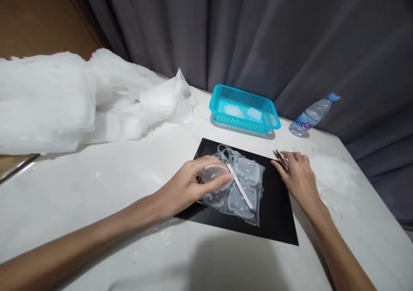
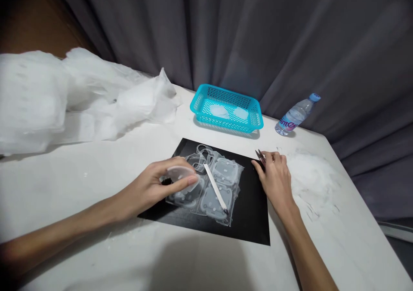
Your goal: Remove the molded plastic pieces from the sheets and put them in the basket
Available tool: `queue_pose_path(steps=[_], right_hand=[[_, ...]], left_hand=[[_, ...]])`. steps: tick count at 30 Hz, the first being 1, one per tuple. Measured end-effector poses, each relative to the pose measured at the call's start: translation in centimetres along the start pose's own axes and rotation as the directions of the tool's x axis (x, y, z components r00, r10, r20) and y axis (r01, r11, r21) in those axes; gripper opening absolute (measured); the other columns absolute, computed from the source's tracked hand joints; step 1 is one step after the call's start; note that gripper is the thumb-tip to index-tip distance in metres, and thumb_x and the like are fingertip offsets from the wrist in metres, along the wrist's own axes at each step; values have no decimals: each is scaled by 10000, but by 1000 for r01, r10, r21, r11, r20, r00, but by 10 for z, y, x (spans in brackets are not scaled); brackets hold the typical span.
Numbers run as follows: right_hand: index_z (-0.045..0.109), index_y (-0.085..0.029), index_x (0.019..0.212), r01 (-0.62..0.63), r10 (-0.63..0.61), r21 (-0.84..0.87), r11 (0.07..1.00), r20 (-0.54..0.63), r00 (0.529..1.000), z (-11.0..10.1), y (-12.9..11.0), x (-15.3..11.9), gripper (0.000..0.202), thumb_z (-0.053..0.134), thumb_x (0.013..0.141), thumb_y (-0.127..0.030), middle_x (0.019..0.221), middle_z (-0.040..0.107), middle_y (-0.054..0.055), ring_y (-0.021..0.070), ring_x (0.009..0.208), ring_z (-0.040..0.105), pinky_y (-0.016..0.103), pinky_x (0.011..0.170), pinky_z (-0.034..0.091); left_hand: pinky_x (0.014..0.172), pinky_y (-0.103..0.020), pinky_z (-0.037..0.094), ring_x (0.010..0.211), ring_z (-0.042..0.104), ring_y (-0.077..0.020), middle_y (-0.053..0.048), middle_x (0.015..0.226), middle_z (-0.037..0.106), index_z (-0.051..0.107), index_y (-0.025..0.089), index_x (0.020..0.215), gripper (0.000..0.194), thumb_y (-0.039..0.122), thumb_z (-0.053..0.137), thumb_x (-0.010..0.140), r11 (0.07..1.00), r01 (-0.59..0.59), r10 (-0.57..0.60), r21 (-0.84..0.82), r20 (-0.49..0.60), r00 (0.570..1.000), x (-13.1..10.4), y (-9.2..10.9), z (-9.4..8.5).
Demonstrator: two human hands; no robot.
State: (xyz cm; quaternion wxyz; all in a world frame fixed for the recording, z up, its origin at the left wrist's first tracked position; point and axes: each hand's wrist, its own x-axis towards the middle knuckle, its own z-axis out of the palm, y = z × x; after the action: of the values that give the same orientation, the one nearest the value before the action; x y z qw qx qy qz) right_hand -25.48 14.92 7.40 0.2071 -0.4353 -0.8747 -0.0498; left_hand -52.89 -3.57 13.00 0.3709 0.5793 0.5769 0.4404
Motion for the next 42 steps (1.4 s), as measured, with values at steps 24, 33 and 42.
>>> queue_pose_path(steps=[24, 33, 42], right_hand=[[754, -275, 1234, -132, -225, 844, 520, 285, 932, -53, -81, -22, 265, 580, 1053, -357, 988, 717, 40, 184, 895, 663, 302, 775, 525], [741, -251, 1291, 2, -285, 862, 506, 165, 944, -49, -87, -26, 290, 565, 1062, -229, 1025, 721, 36, 144, 921, 675, 260, 824, 531], [712, -282, 1342, 42, -317, 842, 539, 156, 935, -49, -83, -27, 325, 562, 1063, -210, 1110, 732, 26, 132, 972, 680, 245, 858, 534]], left_hand=[[748, -255, 501, 767, 647, -142, -24, 884, 784, 784, 192, 1089, 144, 203, 688, 982, 933, -303, 303, 193, 27, 952, -1, -13, -4], [778, -256, 488, 793, 636, -133, -13, 916, 773, 731, 195, 1144, 183, 133, 689, 978, 868, -449, 451, 214, 42, 892, -6, -20, 1], [769, -262, 465, 770, 597, -139, -30, 868, 742, 722, 139, 1130, 172, 122, 712, 959, 812, -514, 522, 274, 50, 851, -5, -18, 0]])
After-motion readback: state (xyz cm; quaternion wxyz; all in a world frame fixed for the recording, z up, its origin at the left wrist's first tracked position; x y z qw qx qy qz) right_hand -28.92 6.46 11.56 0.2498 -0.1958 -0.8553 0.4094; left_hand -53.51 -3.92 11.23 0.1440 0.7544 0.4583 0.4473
